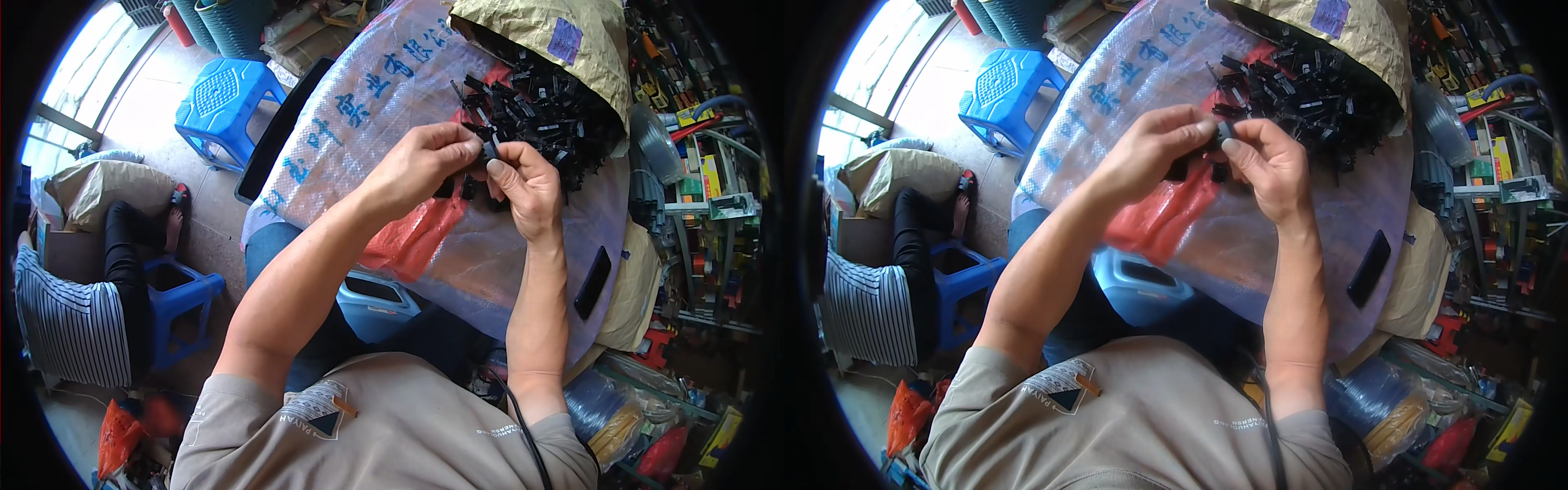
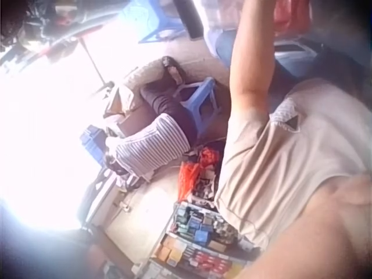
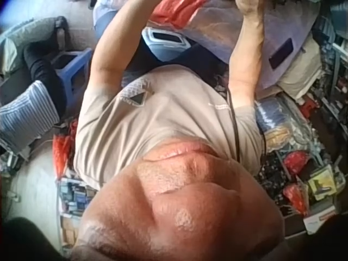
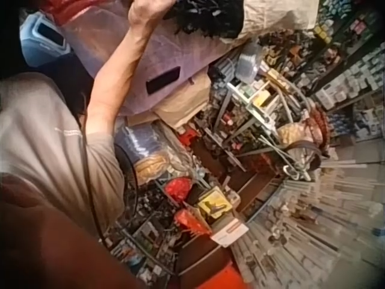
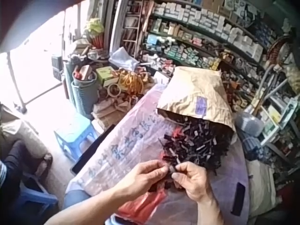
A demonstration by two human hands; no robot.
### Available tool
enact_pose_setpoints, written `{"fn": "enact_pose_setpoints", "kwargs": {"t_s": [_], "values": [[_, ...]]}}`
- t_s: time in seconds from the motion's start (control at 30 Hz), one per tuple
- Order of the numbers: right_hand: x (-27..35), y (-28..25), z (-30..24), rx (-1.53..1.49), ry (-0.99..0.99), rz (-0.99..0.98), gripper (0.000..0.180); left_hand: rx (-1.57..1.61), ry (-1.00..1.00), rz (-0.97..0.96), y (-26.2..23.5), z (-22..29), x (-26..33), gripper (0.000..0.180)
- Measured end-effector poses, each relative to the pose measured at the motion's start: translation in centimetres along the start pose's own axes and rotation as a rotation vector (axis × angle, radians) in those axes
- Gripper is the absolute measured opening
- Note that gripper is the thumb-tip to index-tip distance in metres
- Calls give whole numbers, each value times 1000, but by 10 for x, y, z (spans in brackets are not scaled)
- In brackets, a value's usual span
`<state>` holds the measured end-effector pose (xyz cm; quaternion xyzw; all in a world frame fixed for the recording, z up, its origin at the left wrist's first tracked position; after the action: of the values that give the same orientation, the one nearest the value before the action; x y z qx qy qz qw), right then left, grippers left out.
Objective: Assembling or inspecting small black plastic hardware components by hand at a workbench.
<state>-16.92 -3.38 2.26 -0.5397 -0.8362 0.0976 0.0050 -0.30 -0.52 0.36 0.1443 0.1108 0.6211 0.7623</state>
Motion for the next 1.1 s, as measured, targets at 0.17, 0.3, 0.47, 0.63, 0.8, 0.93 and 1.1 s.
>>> {"fn": "enact_pose_setpoints", "kwargs": {"t_s": [0.17,0.3,0.47,0.63,0.8,0.93,1.1], "values": [[19,-6,9,29,94,-13,11,-432,211,-98,7,-5,4,29],[35,-7,9,-88,179,-90,9,-616,360,-162,11,-6,9,28],[32,-4,4,-58,202,-102,7,-730,412,-167,15,-4,9,26],[9,6,-4,-24,193,-184,5,-840,453,-86,3,0,10,33],[-52,-15,-1,433,-61,-71,24,221,24,87,-25,1,-13,31],[-85,-15,22,1212,-127,-263,29,437,-104,185,-57,-1,-23,41],[-82,-14,10,1034,-161,-203,22,561,-20,217,-60,2,-27,13]]}}
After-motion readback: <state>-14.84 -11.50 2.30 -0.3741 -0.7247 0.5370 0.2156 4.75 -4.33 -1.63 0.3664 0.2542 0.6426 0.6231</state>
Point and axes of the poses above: each hand's wrist, its own x-axis away from the middle knuckle, its own y-axis out of the palm, z = x × y, the point moved 3 cm from there along -x, towards the middle knuckle
